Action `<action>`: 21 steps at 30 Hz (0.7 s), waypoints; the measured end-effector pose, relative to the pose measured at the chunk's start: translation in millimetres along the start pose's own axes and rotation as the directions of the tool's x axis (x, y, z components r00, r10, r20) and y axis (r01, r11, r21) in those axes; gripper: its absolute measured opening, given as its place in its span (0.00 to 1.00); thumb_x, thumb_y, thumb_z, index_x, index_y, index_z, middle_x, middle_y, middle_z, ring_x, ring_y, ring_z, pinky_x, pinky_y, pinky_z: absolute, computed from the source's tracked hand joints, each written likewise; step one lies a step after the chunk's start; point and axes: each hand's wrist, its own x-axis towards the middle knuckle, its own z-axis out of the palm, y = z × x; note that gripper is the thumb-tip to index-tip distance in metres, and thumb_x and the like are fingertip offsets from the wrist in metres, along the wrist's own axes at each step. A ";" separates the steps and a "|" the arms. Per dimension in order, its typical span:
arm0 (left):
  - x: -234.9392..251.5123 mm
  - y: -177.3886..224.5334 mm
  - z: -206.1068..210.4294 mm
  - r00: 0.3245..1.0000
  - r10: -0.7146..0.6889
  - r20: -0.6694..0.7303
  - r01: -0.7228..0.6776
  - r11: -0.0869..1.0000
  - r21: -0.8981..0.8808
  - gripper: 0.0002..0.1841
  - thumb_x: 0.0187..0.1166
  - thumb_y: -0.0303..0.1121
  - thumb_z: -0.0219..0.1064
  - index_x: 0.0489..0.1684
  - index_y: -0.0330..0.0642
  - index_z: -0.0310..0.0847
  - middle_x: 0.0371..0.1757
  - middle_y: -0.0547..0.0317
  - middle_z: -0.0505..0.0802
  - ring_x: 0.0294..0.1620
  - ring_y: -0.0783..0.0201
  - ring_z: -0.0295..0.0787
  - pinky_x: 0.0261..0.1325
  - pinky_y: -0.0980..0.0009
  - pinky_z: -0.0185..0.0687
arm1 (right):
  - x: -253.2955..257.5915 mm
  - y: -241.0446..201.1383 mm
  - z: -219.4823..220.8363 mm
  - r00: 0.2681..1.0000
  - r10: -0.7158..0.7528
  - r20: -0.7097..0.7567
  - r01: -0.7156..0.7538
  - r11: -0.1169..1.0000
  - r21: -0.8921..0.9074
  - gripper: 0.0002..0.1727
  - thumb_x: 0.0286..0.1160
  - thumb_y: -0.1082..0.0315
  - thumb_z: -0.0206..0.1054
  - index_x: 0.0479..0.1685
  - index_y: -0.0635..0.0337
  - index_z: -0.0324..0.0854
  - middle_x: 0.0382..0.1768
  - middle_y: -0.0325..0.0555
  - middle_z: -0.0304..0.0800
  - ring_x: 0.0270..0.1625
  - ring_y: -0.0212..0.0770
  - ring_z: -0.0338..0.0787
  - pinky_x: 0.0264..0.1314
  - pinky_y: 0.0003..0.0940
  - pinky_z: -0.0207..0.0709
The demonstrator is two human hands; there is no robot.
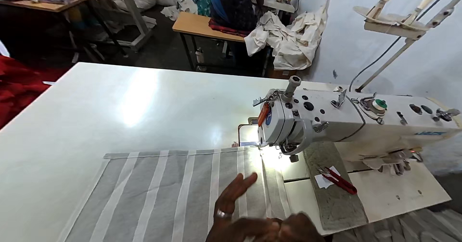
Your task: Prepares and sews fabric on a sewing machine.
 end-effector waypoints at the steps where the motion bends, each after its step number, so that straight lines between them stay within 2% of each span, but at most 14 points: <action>1: 9.0 -10.6 -4.0 1.000 -0.001 0.012 0.000 0.993 0.114 0.08 0.81 0.45 0.71 0.39 0.57 0.93 0.83 0.59 0.79 0.91 0.59 0.60 0.91 0.55 0.58 | 6.7 8.9 -1.4 0.989 0.102 -0.107 -0.105 0.994 -0.019 0.05 0.82 0.68 0.67 0.45 0.47 0.88 0.41 0.25 0.91 0.43 0.20 0.91 0.50 0.21 0.89; 2: 21.1 -22.4 -9.3 1.000 0.018 0.020 -0.023 0.963 0.268 0.10 0.81 0.46 0.70 0.40 0.54 0.94 0.81 0.53 0.81 0.89 0.54 0.64 0.89 0.52 0.62 | 17.9 18.3 -3.3 0.948 0.237 -0.213 -0.234 0.972 0.038 0.06 0.81 0.73 0.65 0.42 0.52 0.87 0.36 0.27 0.91 0.35 0.23 0.92 0.40 0.24 0.92; 3: 36.5 -35.8 -15.6 0.997 0.058 0.044 -0.072 0.888 0.454 0.13 0.80 0.49 0.68 0.42 0.54 0.95 0.78 0.53 0.84 0.86 0.51 0.70 0.84 0.46 0.66 | 33.8 27.4 -6.6 0.886 0.376 -0.272 -0.368 0.926 0.080 0.05 0.82 0.75 0.61 0.42 0.57 0.83 0.32 0.30 0.89 0.27 0.24 0.89 0.32 0.24 0.90; 4: 54.1 -48.4 -21.9 0.991 0.095 0.090 -0.130 0.786 0.605 0.14 0.80 0.49 0.66 0.42 0.55 0.95 0.75 0.55 0.87 0.83 0.48 0.74 0.79 0.40 0.69 | 51.3 36.7 -10.7 0.828 0.486 -0.281 -0.483 0.871 0.085 0.05 0.82 0.74 0.61 0.42 0.61 0.82 0.28 0.32 0.86 0.22 0.24 0.84 0.25 0.21 0.84; 6: 91.0 -64.8 -26.6 0.980 0.064 0.188 -0.183 0.661 0.727 0.09 0.76 0.42 0.71 0.42 0.51 0.95 0.71 0.54 0.89 0.82 0.41 0.74 0.79 0.30 0.62 | 83.3 51.2 -17.8 0.792 0.589 -0.161 -0.607 0.788 -0.101 0.06 0.82 0.73 0.63 0.40 0.66 0.84 0.27 0.37 0.86 0.20 0.24 0.79 0.22 0.18 0.74; 7: 107.8 -71.3 -24.1 0.974 0.009 0.224 -0.177 0.648 0.741 0.07 0.74 0.38 0.74 0.41 0.49 0.96 0.70 0.52 0.90 0.83 0.39 0.72 0.81 0.27 0.55 | 95.8 60.4 -19.0 0.813 0.578 -0.073 -0.577 0.781 -0.238 0.06 0.80 0.72 0.65 0.40 0.64 0.86 0.28 0.37 0.88 0.23 0.24 0.80 0.26 0.19 0.74; 9: 133.9 -79.9 -19.2 0.938 -0.168 0.304 -0.127 0.649 0.750 0.06 0.75 0.33 0.74 0.43 0.47 0.96 0.70 0.49 0.89 0.85 0.37 0.67 0.83 0.23 0.45 | 114.0 78.6 -14.9 0.860 0.505 0.072 -0.425 0.787 -0.448 0.06 0.78 0.67 0.70 0.41 0.59 0.91 0.32 0.37 0.92 0.32 0.26 0.87 0.39 0.24 0.82; 11: 146.5 -85.1 -21.3 0.863 -0.327 0.386 -0.069 0.679 0.731 0.08 0.78 0.34 0.71 0.45 0.45 0.95 0.73 0.47 0.87 0.89 0.38 0.61 0.85 0.22 0.33 | 123.0 87.1 -9.6 0.891 0.425 0.158 -0.253 0.756 -0.604 0.10 0.79 0.62 0.69 0.44 0.58 0.92 0.37 0.40 0.93 0.40 0.29 0.89 0.49 0.28 0.83; 12: 147.6 -89.9 -25.2 0.839 -0.342 0.423 -0.059 0.716 0.696 0.09 0.78 0.36 0.72 0.46 0.45 0.95 0.75 0.48 0.86 0.91 0.39 0.57 0.85 0.22 0.25 | 123.6 92.5 -10.5 0.913 0.360 0.190 -0.159 0.745 -0.647 0.12 0.79 0.60 0.69 0.44 0.57 0.93 0.37 0.40 0.94 0.41 0.28 0.90 0.50 0.27 0.83; 14: 143.9 -100.5 -35.0 0.824 -0.297 0.482 -0.081 0.781 0.620 0.11 0.76 0.39 0.74 0.48 0.47 0.96 0.79 0.53 0.84 0.95 0.43 0.50 0.86 0.24 0.16 | 119.5 102.6 -14.2 0.943 0.263 0.204 -0.073 0.760 -0.645 0.13 0.77 0.59 0.68 0.43 0.58 0.93 0.34 0.39 0.95 0.38 0.26 0.90 0.46 0.24 0.84; 17: 137.9 -106.4 -37.9 0.839 -0.258 0.480 -0.064 0.828 0.557 0.13 0.68 0.48 0.79 0.45 0.54 0.97 0.78 0.60 0.85 0.95 0.46 0.49 0.84 0.22 0.13 | 108.0 108.0 -15.9 0.960 0.232 0.158 -0.127 0.862 -0.490 0.07 0.72 0.65 0.72 0.40 0.58 0.92 0.31 0.34 0.93 0.32 0.20 0.88 0.39 0.16 0.83; 19: 138.3 -105.2 -35.3 0.864 -0.229 0.449 -0.056 0.842 0.536 0.12 0.66 0.49 0.81 0.37 0.54 0.97 0.71 0.61 0.90 0.94 0.47 0.54 0.82 0.20 0.13 | 107.4 111.3 -14.2 0.975 0.165 0.149 -0.085 0.897 -0.433 0.06 0.69 0.67 0.74 0.38 0.59 0.91 0.29 0.33 0.92 0.30 0.19 0.87 0.36 0.15 0.82; 21: 136.0 -105.1 -31.7 0.891 -0.186 0.415 -0.064 0.852 0.519 0.09 0.67 0.46 0.80 0.33 0.53 0.96 0.66 0.59 0.92 0.91 0.46 0.60 0.80 0.17 0.15 | 105.2 111.0 -14.8 0.981 0.122 0.152 -0.041 0.893 -0.447 0.07 0.68 0.67 0.74 0.38 0.60 0.92 0.30 0.34 0.93 0.31 0.19 0.88 0.36 0.15 0.83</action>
